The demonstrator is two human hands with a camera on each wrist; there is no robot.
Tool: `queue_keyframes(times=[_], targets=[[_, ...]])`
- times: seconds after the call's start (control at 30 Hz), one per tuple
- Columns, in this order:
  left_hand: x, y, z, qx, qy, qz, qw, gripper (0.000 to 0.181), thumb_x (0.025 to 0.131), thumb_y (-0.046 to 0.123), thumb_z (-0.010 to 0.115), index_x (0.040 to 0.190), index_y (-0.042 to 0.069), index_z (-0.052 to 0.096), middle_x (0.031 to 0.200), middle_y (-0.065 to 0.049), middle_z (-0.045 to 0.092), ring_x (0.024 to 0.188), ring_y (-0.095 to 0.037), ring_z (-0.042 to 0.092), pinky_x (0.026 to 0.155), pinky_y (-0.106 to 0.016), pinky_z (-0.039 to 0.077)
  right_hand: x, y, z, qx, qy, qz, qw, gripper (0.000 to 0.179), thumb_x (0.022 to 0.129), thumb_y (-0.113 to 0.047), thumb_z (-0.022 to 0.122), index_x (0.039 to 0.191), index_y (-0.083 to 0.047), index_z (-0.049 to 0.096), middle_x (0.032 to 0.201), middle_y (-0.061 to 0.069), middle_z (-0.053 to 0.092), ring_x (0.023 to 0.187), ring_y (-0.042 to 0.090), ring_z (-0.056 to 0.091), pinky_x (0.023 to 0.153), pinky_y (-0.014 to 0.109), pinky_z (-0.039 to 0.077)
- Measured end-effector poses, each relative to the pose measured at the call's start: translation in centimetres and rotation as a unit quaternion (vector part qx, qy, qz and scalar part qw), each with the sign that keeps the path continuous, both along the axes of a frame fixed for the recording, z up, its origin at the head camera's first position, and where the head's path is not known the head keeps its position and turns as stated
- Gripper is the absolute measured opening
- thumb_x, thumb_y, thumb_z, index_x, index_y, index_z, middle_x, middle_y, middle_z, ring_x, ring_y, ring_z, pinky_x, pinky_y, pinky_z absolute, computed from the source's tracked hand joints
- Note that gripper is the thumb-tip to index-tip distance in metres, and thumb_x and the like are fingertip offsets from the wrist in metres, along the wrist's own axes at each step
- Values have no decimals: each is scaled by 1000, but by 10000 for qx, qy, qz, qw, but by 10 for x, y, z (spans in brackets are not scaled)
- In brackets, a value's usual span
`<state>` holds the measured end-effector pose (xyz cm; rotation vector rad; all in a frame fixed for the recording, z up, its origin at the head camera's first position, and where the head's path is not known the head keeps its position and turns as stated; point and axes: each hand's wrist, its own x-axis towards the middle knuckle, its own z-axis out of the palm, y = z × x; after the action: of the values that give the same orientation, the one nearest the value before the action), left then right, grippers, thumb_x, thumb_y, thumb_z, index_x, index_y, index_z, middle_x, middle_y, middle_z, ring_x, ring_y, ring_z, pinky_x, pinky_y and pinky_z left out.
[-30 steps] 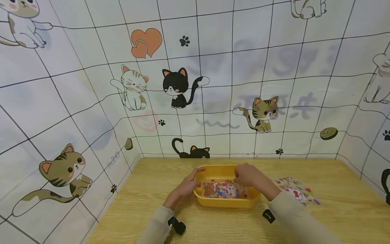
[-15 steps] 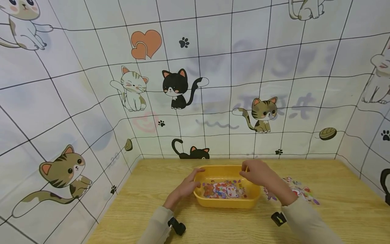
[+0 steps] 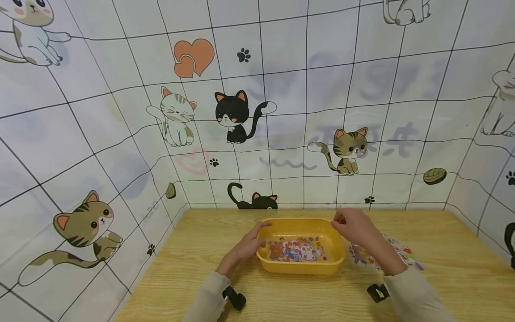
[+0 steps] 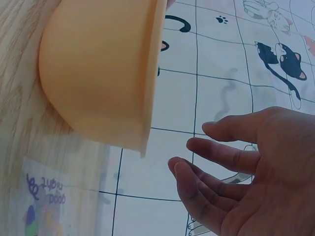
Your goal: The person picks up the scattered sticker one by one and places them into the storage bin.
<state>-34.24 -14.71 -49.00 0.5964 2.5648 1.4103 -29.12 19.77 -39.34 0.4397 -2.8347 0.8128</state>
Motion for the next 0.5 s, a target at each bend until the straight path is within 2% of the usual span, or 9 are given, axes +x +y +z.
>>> queue_keyframes(times=[0.2,0.5], targets=[[0,0,1,45,-46,-19,10000,64,91,10,50,153,24,43,168,-9,33,153,-35,32,115,-55,35,1,12,-8,9,257,-37,9997,14,97,-14,65,96,-2,73,89,8,72,77,20,65,67,42,56],[2,1,3,49,-2,-37,10000,64,92,10,51,154,24,43,168,-9,34,154,-36,31,114,-57,35,5,34,-10,5,450,-200,9988,14,97,-13,65,95,-2,73,87,7,72,73,17,63,64,39,54]])
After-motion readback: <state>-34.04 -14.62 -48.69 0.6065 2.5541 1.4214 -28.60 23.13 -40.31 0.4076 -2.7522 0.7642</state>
